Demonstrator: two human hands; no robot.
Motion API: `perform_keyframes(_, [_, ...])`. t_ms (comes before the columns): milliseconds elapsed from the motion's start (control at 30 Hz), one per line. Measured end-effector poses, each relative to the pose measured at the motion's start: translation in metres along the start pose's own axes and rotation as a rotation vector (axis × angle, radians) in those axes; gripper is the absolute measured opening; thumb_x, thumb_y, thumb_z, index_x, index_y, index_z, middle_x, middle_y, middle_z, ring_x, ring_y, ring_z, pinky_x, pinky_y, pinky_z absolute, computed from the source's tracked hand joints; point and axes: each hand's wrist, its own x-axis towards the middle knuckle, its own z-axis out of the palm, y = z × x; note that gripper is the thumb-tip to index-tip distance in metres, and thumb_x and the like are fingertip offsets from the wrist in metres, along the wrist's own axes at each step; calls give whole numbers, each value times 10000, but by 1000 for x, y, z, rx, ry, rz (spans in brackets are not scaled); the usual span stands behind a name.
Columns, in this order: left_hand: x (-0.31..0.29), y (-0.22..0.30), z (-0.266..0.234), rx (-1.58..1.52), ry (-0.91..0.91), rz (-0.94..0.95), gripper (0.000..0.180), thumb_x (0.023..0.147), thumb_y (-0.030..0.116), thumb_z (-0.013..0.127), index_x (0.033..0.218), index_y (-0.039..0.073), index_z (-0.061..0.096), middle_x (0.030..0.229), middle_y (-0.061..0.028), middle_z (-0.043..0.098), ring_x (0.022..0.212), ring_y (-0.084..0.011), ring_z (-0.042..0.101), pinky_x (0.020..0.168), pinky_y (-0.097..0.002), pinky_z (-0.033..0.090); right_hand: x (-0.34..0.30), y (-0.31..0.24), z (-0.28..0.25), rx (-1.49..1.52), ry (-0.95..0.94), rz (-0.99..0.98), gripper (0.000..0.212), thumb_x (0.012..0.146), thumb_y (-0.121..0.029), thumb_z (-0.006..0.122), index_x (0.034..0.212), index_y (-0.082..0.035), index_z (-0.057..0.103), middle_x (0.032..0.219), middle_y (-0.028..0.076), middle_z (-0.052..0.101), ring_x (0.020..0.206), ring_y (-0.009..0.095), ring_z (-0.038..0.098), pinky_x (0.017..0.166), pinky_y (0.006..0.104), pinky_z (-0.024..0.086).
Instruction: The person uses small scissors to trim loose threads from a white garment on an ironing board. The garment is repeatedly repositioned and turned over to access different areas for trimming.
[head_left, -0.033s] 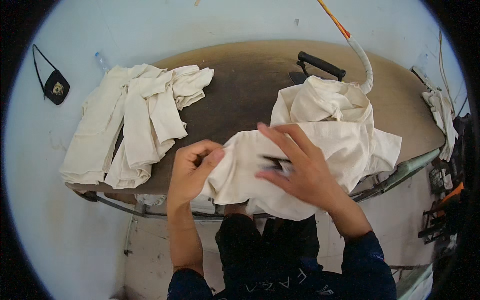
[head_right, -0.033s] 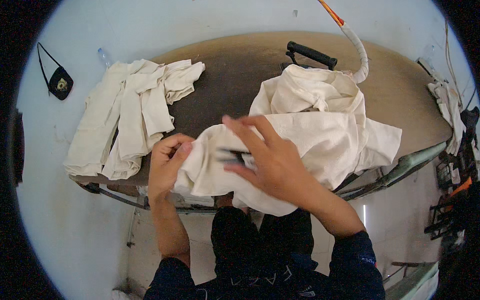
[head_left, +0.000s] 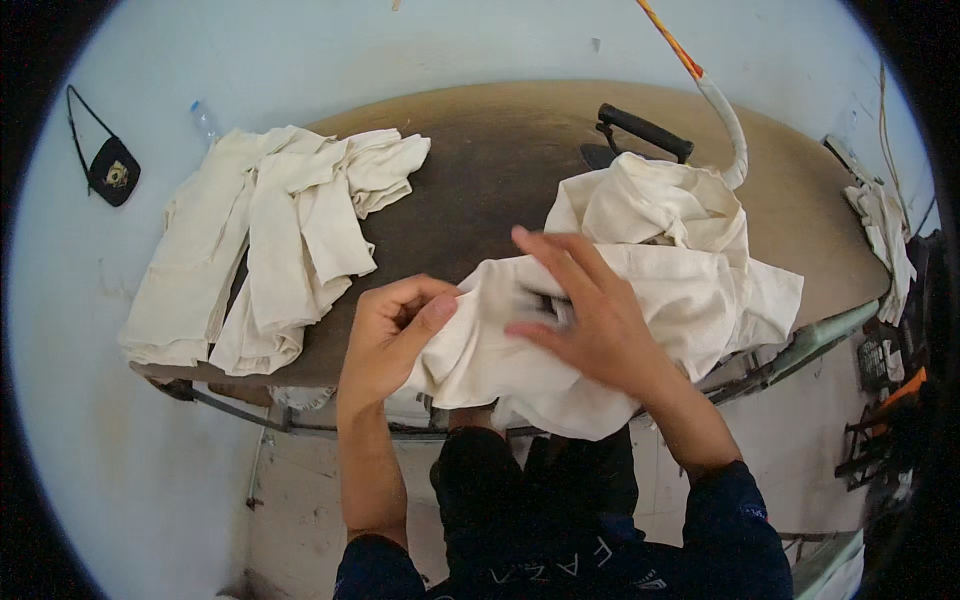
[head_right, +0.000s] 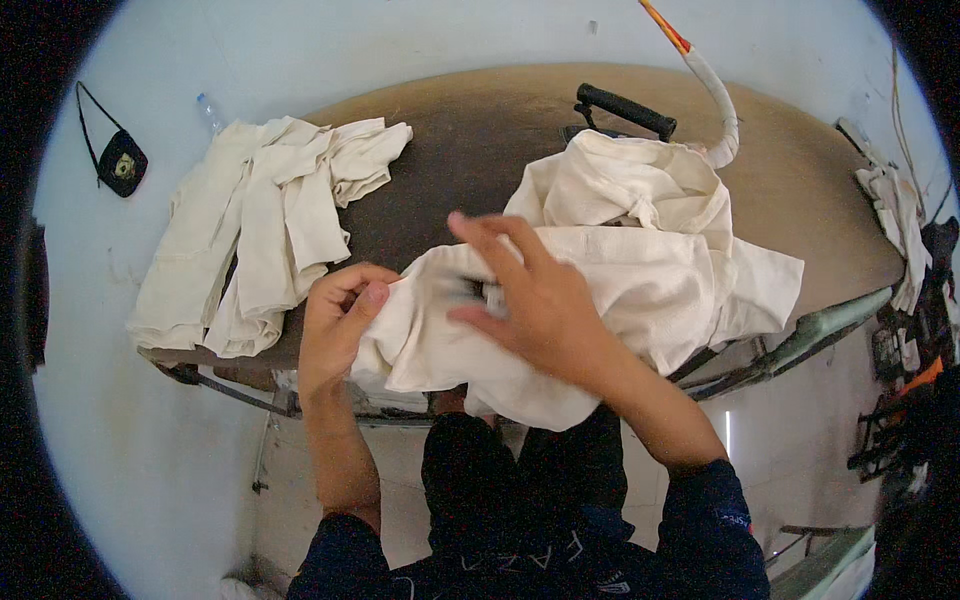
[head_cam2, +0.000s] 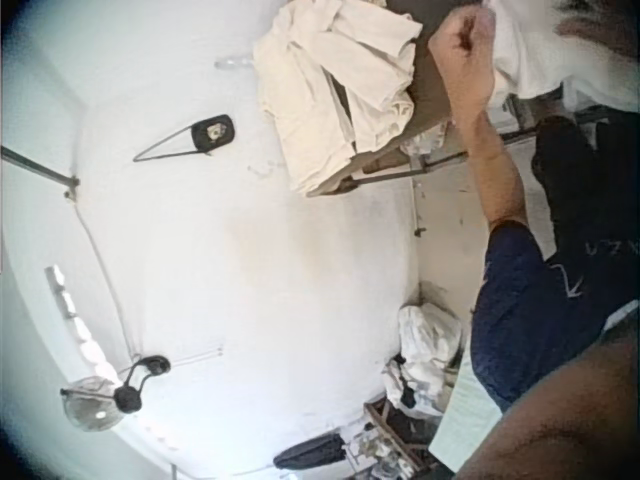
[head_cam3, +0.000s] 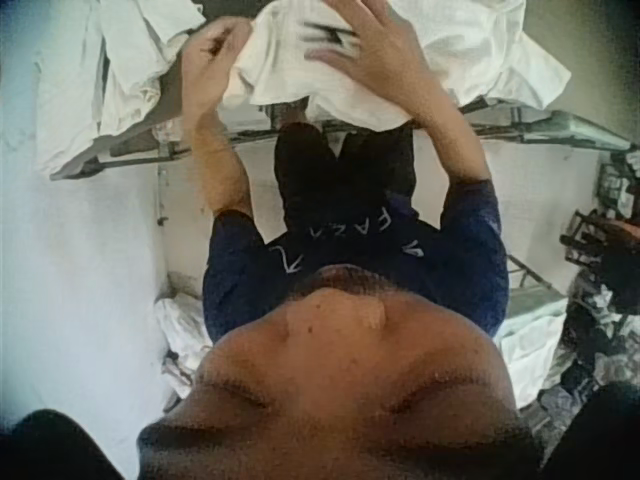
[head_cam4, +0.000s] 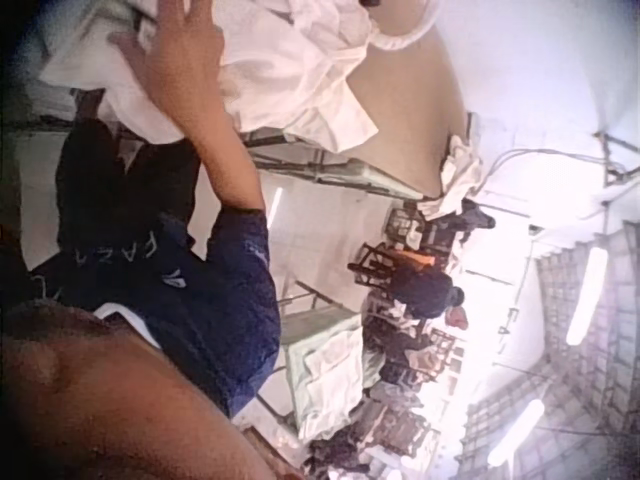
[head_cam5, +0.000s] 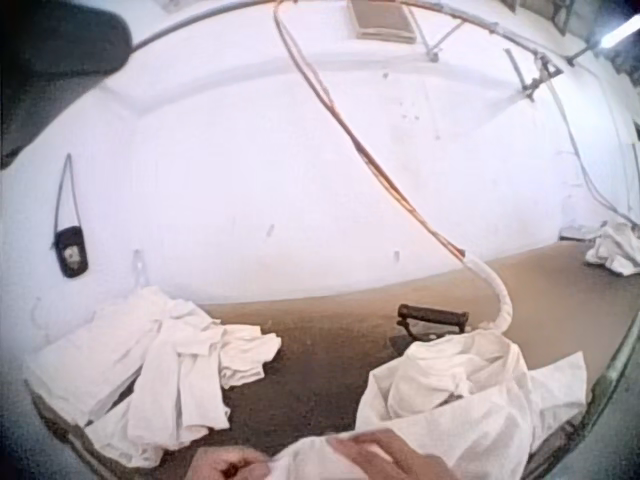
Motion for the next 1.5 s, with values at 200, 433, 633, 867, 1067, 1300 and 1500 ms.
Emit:
perform_keyframes(200, [-5,-6,-22,127,-96,-38,488,728,165,911,1133,-25,714,1013,-77,741,852,-103,670,772,-269,538,23,73,7,-265,-136,45,285,810,-220,823,961,-6,710,931,163,701,864,354,681,770,417,524])
perform_keyframes(433, [-61,-52,-83,210,373,-190,285,773,84,871,1013,-14,754,896,-75,746,760,-107,668,698,-251,530,31,83,-10,-431,-18,208,247,815,-194,808,927,-2,699,916,171,710,863,366,680,765,444,524])
perform_keyframes(633, [-47,-31,4,-72,579,79,401,789,13,859,1123,16,637,990,-121,755,867,-105,692,743,-238,545,17,27,-3,-2,59,120,374,791,-144,850,1116,-53,688,1125,130,720,1040,289,706,897,408,550])
perform_keyframes(867, [-38,-16,73,-77,447,334,413,816,-62,802,1141,0,555,1074,-193,745,958,-168,723,797,-258,554,9,18,12,326,-178,-118,292,841,-61,780,1124,-42,711,961,116,691,857,259,678,765,355,528])
perform_keyframes(1067, [-34,-41,75,104,518,258,283,880,-9,766,1145,-12,666,961,-78,691,830,-121,653,759,-254,532,3,52,5,409,-66,320,190,828,-98,820,976,-50,711,756,-33,596,707,38,528,574,248,413])
perform_keyframes(1300, [-26,-33,91,-328,550,230,195,945,75,744,1114,-14,704,961,-37,663,882,-87,597,802,-254,495,12,61,12,586,31,468,208,909,-183,807,962,-21,687,651,-50,568,488,19,441,435,208,312])
perform_keyframes(1500, [-30,-44,93,-37,593,200,127,942,59,741,1038,-21,726,901,-44,690,790,-86,612,706,-230,504,11,58,4,692,-22,499,253,903,-243,805,971,-16,717,719,-39,615,597,42,487,526,240,379])
